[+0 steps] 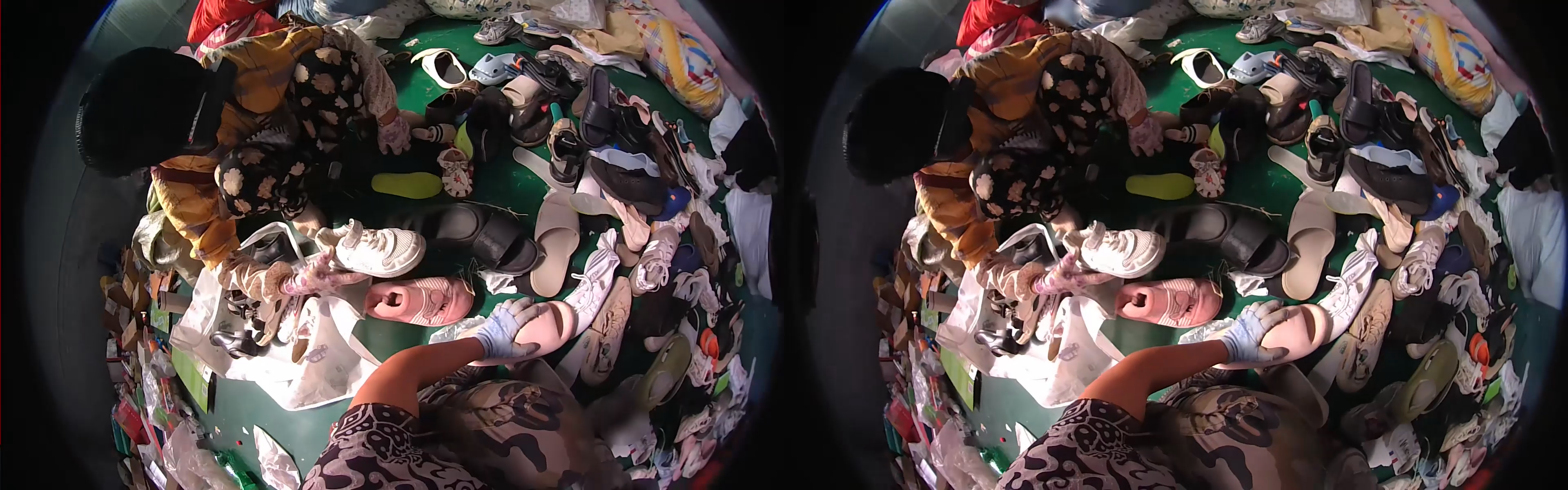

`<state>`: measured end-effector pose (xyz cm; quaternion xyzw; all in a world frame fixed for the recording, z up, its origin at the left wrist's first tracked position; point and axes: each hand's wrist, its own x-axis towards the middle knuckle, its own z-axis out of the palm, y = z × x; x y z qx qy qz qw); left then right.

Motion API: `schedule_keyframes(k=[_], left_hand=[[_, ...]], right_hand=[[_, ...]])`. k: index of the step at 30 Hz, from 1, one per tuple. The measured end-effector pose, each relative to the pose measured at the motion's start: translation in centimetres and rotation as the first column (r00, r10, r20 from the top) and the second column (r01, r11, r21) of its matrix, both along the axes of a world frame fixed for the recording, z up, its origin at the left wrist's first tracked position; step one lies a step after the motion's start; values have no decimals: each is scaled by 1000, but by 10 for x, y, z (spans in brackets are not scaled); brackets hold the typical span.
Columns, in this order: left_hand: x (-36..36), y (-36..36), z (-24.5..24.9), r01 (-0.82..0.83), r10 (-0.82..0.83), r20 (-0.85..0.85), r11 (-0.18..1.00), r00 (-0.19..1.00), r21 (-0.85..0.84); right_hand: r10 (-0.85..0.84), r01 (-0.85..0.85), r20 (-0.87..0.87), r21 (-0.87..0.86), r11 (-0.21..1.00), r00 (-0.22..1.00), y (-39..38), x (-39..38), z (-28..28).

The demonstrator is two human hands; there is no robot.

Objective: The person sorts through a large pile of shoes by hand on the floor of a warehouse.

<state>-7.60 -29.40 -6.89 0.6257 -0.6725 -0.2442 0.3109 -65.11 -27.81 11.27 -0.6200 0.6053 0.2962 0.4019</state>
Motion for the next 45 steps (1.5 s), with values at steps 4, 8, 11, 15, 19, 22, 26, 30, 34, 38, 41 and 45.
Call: schedule_keyframes(k=[4, 8, 11, 15, 19, 22, 26, 30, 34, 38, 41, 45], left_hand=[[-2, -1, -5, -14, 16, 14, 994, 1000, -104], [-3, -3, -14, 21, -13, 63, 992, 998, -127], [-1, -5, -10, 49, -40, 77, 990, 996, -129], [1, -3, -10, 23, -20, 28, 995, 999, -94], [2, -4, -12, 40, -39, 11, 998, 999, -56], [3, -6, -6, 65, -65, 4, 998, 998, -15], [3, -5, -9, 41, -41, -6, 997, 999, -61], [5, -11, -1, 55, -55, -8, 998, 998, -13], [1, -10, 5, 38, -37, 9, 994, 999, -104], [3, -12, 5, 94, -95, 15, 995, 995, 23], [-3, -8, 5, 70, -66, 33, 990, 997, -120], [-4, 0, -31, 76, -58, 68, 949, 996, -307]], right_hand=[[340, -322, 166, -125, 938, 926, -71, 90, 12], [259, -136, 238, -436, 890, 936, -114, 191, 25], [268, -36, 280, -626, 779, 922, -133, 229, -4], [201, 228, 525, -641, 733, 827, -154, 269, -47], [167, 367, 640, -613, 699, 750, -156, 289, -70], [58, 430, 656, -556, 711, 752, -157, 289, -93], [-50, 285, 378, -597, 750, 924, -149, 266, -124], [-107, 368, 427, -595, 715, 898, -134, 239, -184], [60, 213, 328, -730, 649, 943, -123, 267, -143], [-27, 182, 253, -616, 767, 967, -129, 278, -121], [-3, 196, 293, -634, 748, 956, -128, 273, -134], [154, 350, 433, -855, 382, 888, -121, 297, -121]])
